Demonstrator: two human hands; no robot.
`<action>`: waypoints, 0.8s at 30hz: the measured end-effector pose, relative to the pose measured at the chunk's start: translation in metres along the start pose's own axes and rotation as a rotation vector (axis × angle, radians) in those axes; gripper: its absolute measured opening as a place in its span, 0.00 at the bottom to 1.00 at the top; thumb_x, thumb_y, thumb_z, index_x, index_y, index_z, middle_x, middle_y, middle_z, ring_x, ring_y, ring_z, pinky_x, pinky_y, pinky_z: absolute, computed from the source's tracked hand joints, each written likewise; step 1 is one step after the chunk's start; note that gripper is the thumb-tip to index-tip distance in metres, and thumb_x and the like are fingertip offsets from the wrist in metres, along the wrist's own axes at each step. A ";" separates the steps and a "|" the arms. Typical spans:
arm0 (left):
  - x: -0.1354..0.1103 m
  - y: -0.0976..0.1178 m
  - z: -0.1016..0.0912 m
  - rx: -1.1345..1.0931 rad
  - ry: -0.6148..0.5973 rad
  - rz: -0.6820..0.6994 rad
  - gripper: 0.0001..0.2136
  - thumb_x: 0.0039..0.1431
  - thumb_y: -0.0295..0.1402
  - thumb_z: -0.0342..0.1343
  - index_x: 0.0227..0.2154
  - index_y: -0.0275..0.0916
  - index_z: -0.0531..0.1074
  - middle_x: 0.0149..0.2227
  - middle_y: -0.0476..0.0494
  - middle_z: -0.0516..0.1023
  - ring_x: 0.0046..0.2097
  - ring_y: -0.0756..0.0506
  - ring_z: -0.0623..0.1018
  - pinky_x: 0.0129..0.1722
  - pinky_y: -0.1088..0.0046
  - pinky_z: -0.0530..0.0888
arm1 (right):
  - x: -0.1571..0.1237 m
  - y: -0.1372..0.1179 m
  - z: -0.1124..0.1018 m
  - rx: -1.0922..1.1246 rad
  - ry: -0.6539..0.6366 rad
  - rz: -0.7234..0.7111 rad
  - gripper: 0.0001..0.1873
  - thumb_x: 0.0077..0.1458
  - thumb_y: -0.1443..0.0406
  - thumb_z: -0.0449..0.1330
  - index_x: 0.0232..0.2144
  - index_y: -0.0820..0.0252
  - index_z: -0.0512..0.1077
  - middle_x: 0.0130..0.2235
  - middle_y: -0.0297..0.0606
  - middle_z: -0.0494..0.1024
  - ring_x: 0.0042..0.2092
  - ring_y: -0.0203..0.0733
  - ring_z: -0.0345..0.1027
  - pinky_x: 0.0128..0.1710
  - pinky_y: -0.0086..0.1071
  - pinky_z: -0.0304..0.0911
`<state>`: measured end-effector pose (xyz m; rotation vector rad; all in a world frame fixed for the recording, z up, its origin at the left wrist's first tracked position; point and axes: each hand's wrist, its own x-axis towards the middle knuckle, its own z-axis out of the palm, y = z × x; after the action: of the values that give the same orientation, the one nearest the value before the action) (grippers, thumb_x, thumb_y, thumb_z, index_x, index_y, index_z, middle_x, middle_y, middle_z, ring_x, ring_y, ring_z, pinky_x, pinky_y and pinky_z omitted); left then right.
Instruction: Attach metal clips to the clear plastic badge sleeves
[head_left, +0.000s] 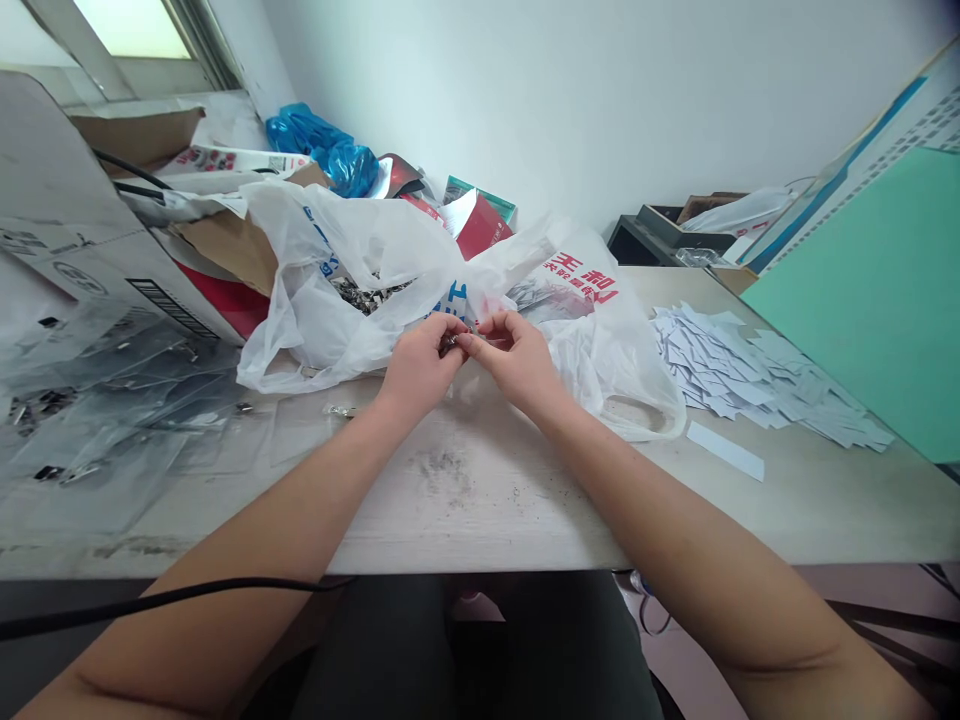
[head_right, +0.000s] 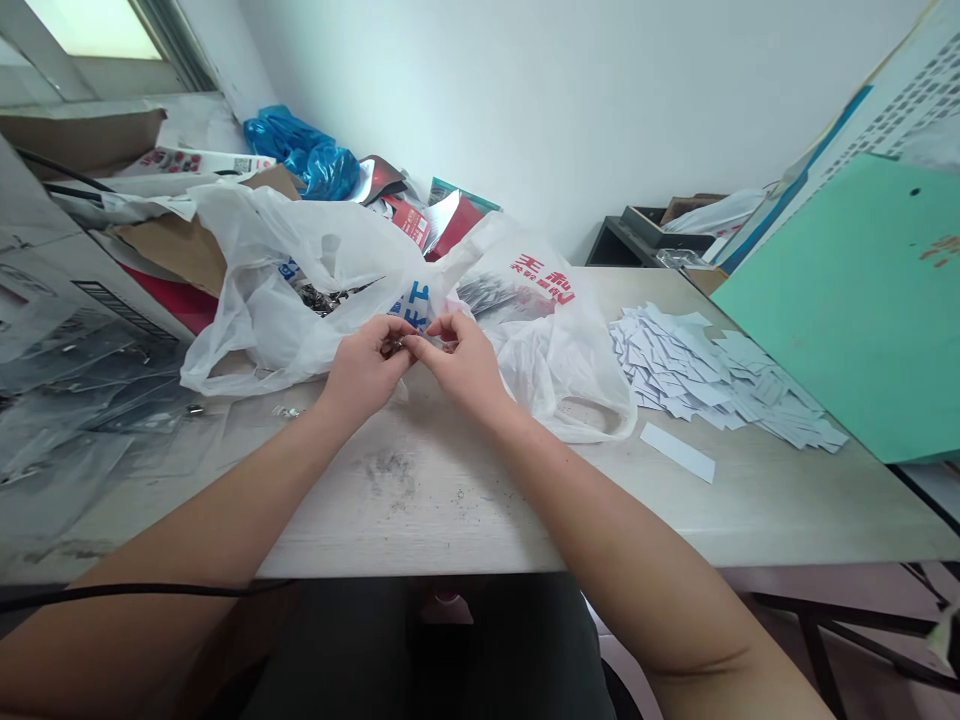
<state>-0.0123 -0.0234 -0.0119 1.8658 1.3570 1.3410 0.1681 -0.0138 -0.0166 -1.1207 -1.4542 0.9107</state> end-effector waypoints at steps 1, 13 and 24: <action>0.000 0.000 0.002 0.013 0.016 0.006 0.03 0.64 0.31 0.67 0.40 0.45 0.80 0.37 0.47 0.83 0.38 0.42 0.78 0.46 0.63 0.75 | -0.001 0.001 0.002 -0.019 0.004 -0.007 0.20 0.56 0.46 0.77 0.36 0.52 0.80 0.43 0.38 0.86 0.44 0.49 0.77 0.48 0.45 0.73; 0.006 -0.001 0.010 -0.510 -0.044 -0.354 0.24 0.60 0.36 0.80 0.54 0.43 0.76 0.37 0.49 0.80 0.34 0.43 0.86 0.30 0.69 0.83 | 0.012 -0.008 -0.011 0.294 0.229 -0.088 0.17 0.67 0.47 0.66 0.40 0.49 0.69 0.47 0.41 0.88 0.51 0.49 0.85 0.50 0.45 0.79; 0.012 -0.002 0.001 -0.830 0.002 -0.433 0.20 0.64 0.40 0.82 0.54 0.44 0.82 0.45 0.45 0.86 0.44 0.44 0.90 0.46 0.67 0.87 | 0.006 -0.011 -0.016 -0.135 -0.048 -0.102 0.08 0.58 0.59 0.68 0.29 0.51 0.74 0.33 0.34 0.81 0.39 0.48 0.75 0.44 0.45 0.72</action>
<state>-0.0119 -0.0113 -0.0091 0.9563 0.9056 1.3670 0.1822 -0.0114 -0.0013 -1.1185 -1.6170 0.7819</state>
